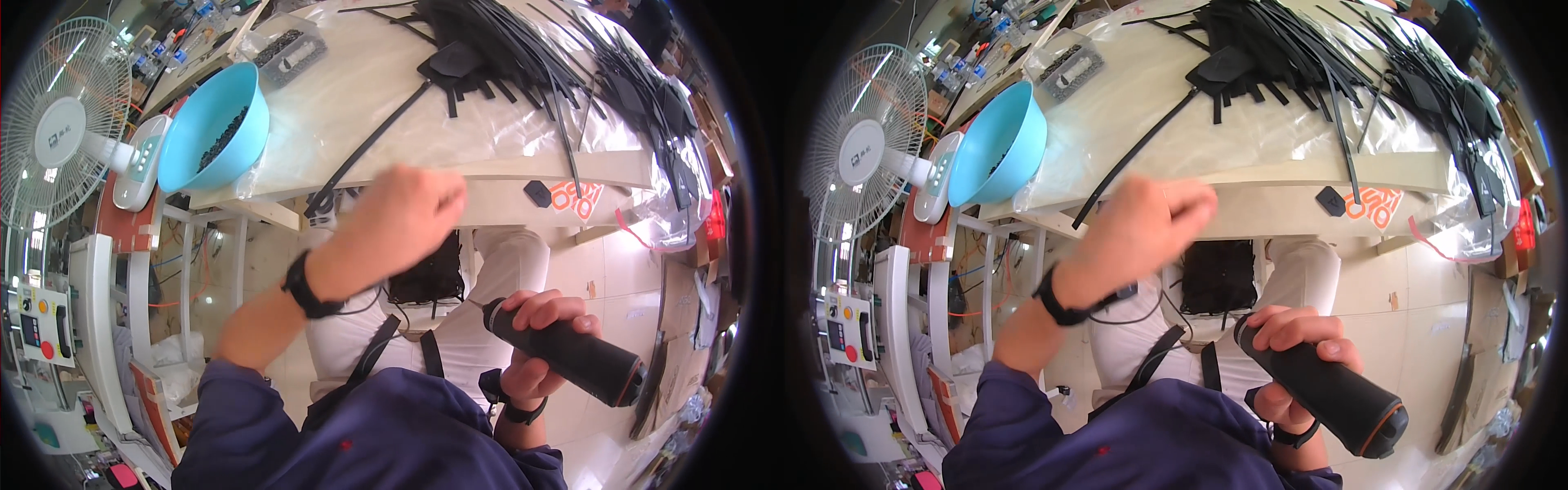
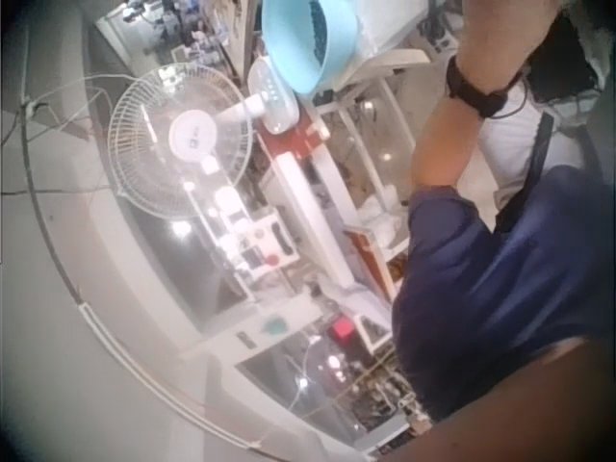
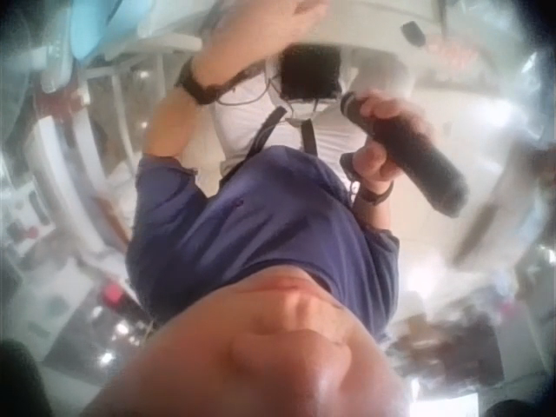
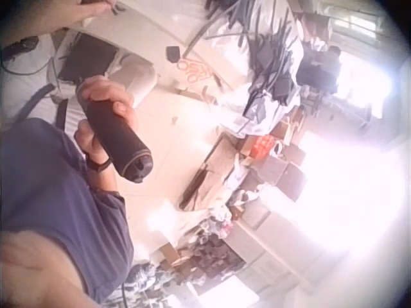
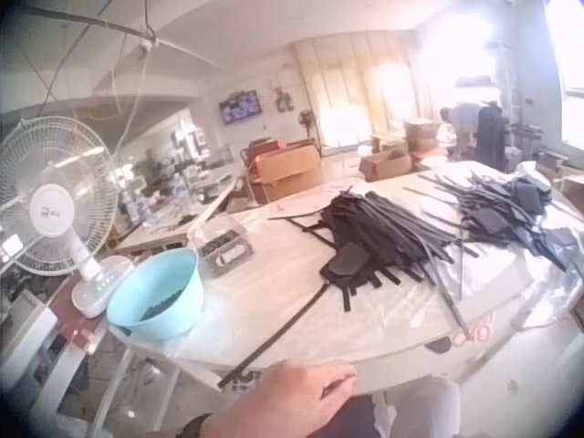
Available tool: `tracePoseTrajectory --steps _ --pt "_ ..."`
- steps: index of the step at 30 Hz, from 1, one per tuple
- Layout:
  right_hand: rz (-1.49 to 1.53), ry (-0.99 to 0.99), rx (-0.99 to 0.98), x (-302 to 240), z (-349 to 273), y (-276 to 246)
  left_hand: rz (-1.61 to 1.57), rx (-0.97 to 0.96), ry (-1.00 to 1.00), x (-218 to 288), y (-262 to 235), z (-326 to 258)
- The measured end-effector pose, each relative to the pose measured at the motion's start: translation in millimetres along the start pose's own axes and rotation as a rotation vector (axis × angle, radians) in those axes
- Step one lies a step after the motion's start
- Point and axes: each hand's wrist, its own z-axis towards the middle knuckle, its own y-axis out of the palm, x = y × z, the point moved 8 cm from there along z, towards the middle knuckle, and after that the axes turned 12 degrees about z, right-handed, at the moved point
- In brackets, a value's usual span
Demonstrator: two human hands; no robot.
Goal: Using an electric screwdriver to attach small components and straps to black plastic plates at a factory workstation.
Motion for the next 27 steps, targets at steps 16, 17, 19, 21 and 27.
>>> tracePoseTrajectory --steps 16,17,19,21,27 --pt "0.022 0.020 0.029 -5 2 -7 0.625 0.028 -0.083 -71 -20 119" --pt "0.028 0.005 0.028 -8 3 -5 0.546 0.086 -0.072 -68 -30 107" --pt "0.032 -0.008 0.025 -12 6 1 0.463 0.142 -0.070 -63 -39 79" --pt "0.041 -0.013 0.015 -15 8 7 0.332 0.257 -0.076 -55 -48 40" --pt "0.062 -0.019 -0.033 -16 9 27 -0.764 -0.165 -0.454 -55 21 -68"
